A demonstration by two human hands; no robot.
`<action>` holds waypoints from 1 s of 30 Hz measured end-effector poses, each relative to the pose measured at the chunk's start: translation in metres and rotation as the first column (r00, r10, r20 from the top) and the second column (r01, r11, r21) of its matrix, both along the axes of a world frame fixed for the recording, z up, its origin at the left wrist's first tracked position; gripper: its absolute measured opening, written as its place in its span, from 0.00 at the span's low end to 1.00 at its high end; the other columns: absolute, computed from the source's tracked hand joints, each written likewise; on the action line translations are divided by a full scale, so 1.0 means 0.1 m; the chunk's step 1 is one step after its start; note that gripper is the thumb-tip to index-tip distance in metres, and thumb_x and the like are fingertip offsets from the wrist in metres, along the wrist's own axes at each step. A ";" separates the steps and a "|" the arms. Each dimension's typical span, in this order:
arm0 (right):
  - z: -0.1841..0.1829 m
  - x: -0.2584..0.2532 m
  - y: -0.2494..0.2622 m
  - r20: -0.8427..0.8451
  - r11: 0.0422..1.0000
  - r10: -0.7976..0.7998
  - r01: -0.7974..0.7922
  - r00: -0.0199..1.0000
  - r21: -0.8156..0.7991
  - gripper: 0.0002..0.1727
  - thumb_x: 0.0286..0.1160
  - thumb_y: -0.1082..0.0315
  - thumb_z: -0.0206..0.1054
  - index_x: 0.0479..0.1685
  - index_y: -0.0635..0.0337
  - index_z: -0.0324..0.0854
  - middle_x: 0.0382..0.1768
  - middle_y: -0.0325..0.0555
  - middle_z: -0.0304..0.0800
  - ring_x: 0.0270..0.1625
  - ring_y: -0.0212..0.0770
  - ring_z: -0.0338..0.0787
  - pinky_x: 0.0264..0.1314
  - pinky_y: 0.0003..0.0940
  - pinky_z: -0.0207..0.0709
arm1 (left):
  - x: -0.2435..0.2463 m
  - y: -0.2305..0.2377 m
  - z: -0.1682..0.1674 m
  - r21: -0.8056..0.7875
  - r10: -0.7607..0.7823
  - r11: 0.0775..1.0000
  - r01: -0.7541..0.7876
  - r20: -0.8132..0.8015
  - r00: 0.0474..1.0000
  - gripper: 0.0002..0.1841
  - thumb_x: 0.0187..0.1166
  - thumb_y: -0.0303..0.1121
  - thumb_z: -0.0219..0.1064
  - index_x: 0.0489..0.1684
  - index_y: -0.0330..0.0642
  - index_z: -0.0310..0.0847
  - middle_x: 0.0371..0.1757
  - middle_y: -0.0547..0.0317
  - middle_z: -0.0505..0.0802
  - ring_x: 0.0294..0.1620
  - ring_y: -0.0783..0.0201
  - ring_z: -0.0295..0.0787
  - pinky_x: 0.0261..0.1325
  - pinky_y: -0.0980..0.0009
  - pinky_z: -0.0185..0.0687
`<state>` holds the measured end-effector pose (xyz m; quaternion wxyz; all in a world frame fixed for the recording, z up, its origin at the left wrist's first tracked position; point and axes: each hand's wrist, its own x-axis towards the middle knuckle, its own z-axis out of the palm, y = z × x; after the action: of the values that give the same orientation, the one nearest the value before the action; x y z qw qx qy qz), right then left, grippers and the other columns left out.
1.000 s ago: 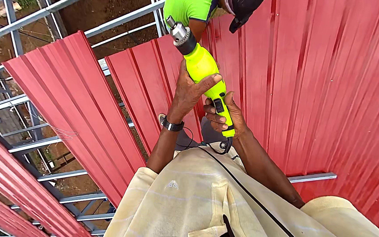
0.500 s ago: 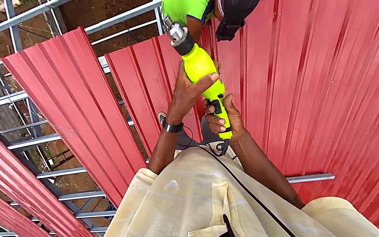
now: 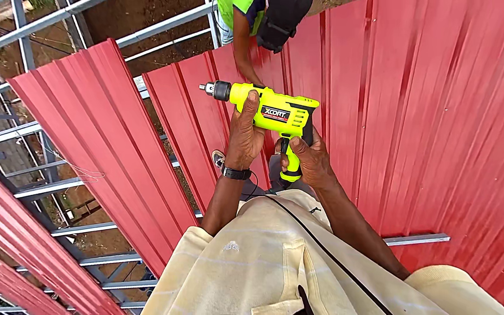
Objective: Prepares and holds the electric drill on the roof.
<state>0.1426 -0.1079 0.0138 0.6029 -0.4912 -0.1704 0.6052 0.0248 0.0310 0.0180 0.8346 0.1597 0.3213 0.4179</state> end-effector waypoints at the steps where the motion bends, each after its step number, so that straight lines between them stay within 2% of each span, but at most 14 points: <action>1: 0.00 0.00 -0.01 0.028 1.000 0.004 -0.004 1.000 -0.010 0.31 0.80 0.50 0.71 0.76 0.51 0.66 0.40 0.57 0.86 0.21 0.47 0.85 0.20 0.39 0.86 | 0.00 -0.01 -0.02 -0.011 0.007 1.000 -0.007 -0.009 1.000 0.26 0.85 0.44 0.66 0.76 0.42 0.66 0.64 0.37 0.86 0.64 0.46 0.87 0.69 0.46 0.84; 14: -0.04 0.07 -0.02 0.133 0.999 0.034 -0.032 0.990 -0.016 0.32 0.76 0.49 0.75 0.74 0.51 0.67 0.34 0.53 0.85 0.20 0.47 0.84 0.19 0.39 0.85 | 0.01 -0.04 -0.08 -0.014 0.000 1.000 0.001 0.023 1.000 0.26 0.84 0.42 0.68 0.75 0.42 0.65 0.62 0.38 0.86 0.62 0.46 0.88 0.67 0.46 0.85; 21: -0.06 0.08 -0.04 0.102 0.999 0.046 -0.043 0.994 -0.033 0.34 0.78 0.50 0.73 0.78 0.49 0.64 0.40 0.55 0.87 0.22 0.47 0.86 0.21 0.38 0.86 | 0.02 -0.07 -0.11 -0.021 0.009 1.000 -0.008 0.035 0.999 0.25 0.84 0.41 0.68 0.75 0.42 0.66 0.62 0.37 0.86 0.62 0.47 0.88 0.68 0.46 0.84; 23: -0.06 0.09 -0.07 0.094 0.998 0.041 -0.038 0.995 -0.040 0.34 0.77 0.49 0.74 0.77 0.49 0.65 0.41 0.56 0.88 0.22 0.47 0.86 0.22 0.38 0.86 | -0.05 -0.16 -0.07 0.016 -0.032 0.999 0.032 -0.018 0.999 0.25 0.85 0.44 0.66 0.75 0.44 0.67 0.62 0.41 0.87 0.61 0.49 0.88 0.66 0.50 0.86; 25: -0.06 0.10 -0.08 0.110 0.998 0.039 -0.033 0.993 -0.052 0.34 0.77 0.48 0.74 0.77 0.49 0.66 0.41 0.56 0.89 0.22 0.46 0.86 0.22 0.37 0.86 | -0.16 -0.31 0.06 0.068 -0.089 0.993 0.099 -0.142 0.986 0.25 0.84 0.52 0.65 0.74 0.53 0.72 0.59 0.51 0.90 0.56 0.55 0.91 0.58 0.57 0.89; 27: -0.06 0.09 -0.09 0.131 0.998 0.037 -0.031 0.991 -0.047 0.34 0.76 0.47 0.74 0.77 0.50 0.67 0.42 0.56 0.89 0.22 0.46 0.87 0.22 0.37 0.87 | -0.24 -0.38 0.08 0.073 -0.108 0.990 0.119 -0.137 0.985 0.25 0.82 0.56 0.66 0.73 0.56 0.74 0.58 0.52 0.90 0.53 0.55 0.91 0.55 0.57 0.90; 30: -0.05 0.06 -0.13 0.130 0.999 0.043 -0.038 0.991 -0.037 0.36 0.76 0.48 0.75 0.80 0.49 0.66 0.43 0.57 0.89 0.24 0.47 0.88 0.25 0.38 0.88 | -0.26 -0.41 0.05 0.040 -0.117 0.992 0.121 -0.086 0.989 0.27 0.80 0.58 0.67 0.73 0.58 0.75 0.60 0.52 0.89 0.56 0.55 0.90 0.57 0.55 0.89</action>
<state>0.1485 -0.1205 0.0083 0.5697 -0.5363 -0.2090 0.5867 -0.0012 -0.0097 0.0233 0.8401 0.2147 0.3363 0.3675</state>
